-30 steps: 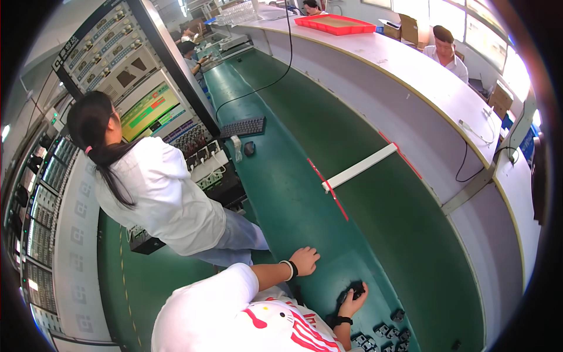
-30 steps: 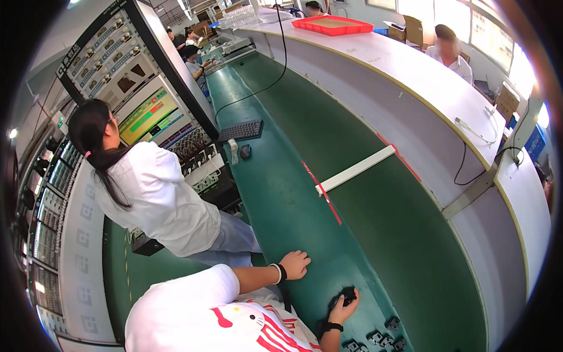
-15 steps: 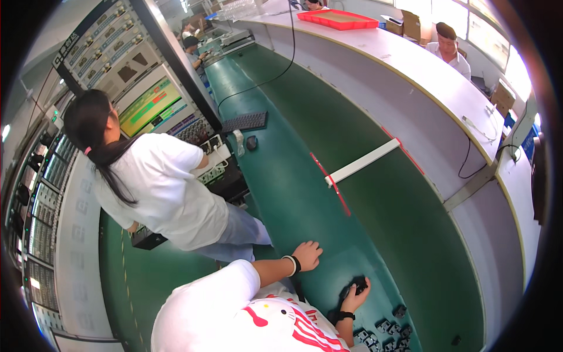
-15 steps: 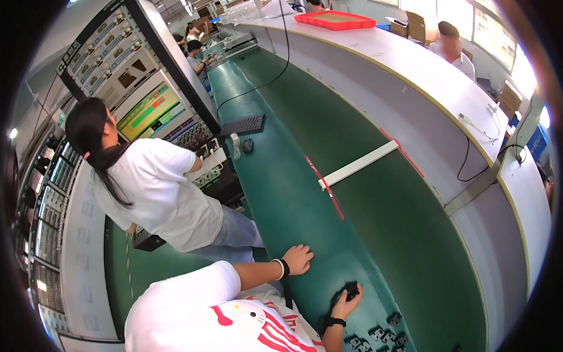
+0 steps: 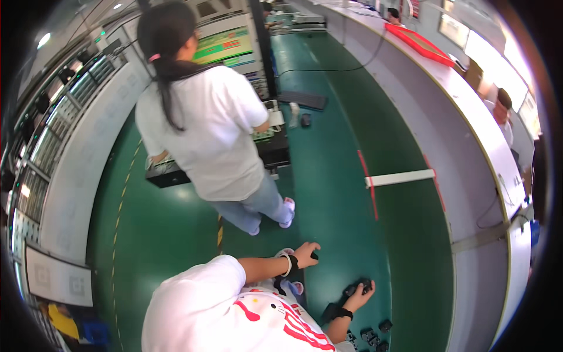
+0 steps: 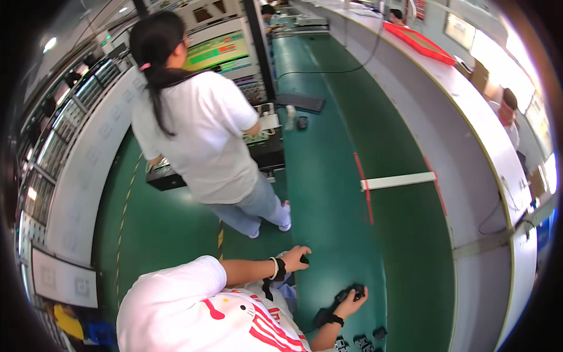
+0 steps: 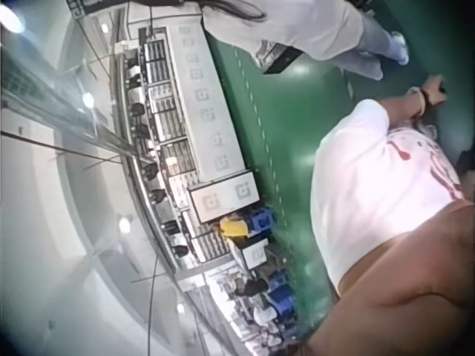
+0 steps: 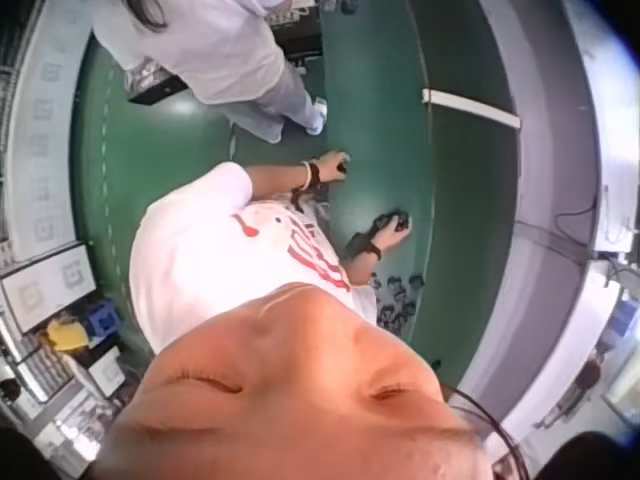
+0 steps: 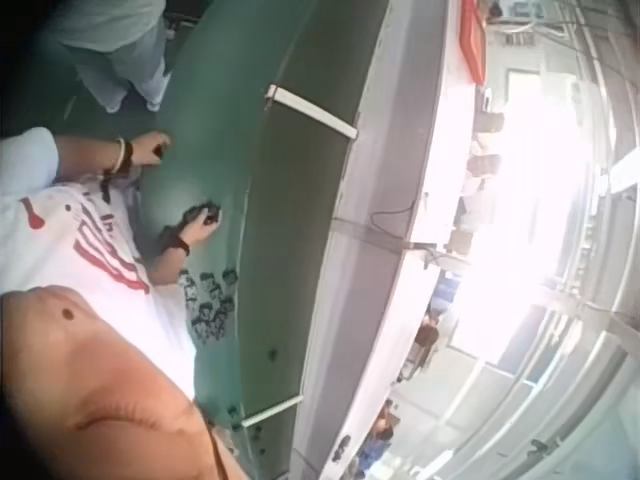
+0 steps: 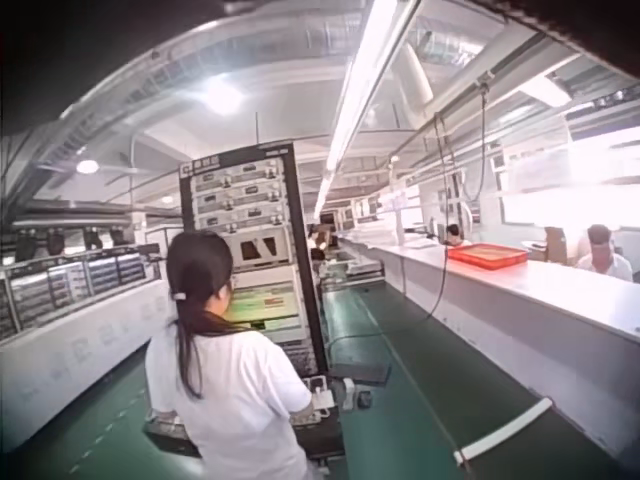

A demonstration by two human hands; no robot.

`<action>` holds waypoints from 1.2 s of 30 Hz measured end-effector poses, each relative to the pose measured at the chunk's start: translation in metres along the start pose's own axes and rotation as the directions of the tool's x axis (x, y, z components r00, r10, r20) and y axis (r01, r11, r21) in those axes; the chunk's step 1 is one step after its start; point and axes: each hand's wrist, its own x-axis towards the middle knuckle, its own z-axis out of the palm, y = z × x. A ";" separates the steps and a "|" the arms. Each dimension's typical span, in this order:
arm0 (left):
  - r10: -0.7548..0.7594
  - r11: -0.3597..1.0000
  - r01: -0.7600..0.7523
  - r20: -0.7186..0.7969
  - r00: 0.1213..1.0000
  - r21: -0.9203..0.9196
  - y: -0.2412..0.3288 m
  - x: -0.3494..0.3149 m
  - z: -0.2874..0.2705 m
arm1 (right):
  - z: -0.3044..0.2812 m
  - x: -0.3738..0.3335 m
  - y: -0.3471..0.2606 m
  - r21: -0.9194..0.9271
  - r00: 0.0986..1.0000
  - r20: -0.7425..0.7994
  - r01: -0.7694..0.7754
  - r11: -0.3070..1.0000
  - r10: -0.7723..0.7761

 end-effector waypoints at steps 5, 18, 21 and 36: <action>-0.302 -0.161 0.650 0.664 0.684 -0.742 -0.041 -0.049 -0.041 | 0.025 -0.033 -0.053 0.048 0.963 0.200 -0.196 0.979 0.183; -0.187 0.266 0.265 0.221 0.957 -0.927 -0.170 -0.208 -0.294 | 0.365 -0.315 -0.078 -0.083 0.103 0.994 0.409 0.909 0.045; -0.307 0.311 0.162 0.062 0.950 -0.937 -0.232 -0.272 -0.364 | 0.450 -0.397 -0.074 0.142 -0.124 0.990 0.795 0.590 -0.071; -0.617 0.107 -0.187 -0.213 0.757 -0.977 -0.333 -0.415 -0.511 | 0.637 -0.544 -0.095 -0.441 -0.311 0.897 -0.603 0.665 0.314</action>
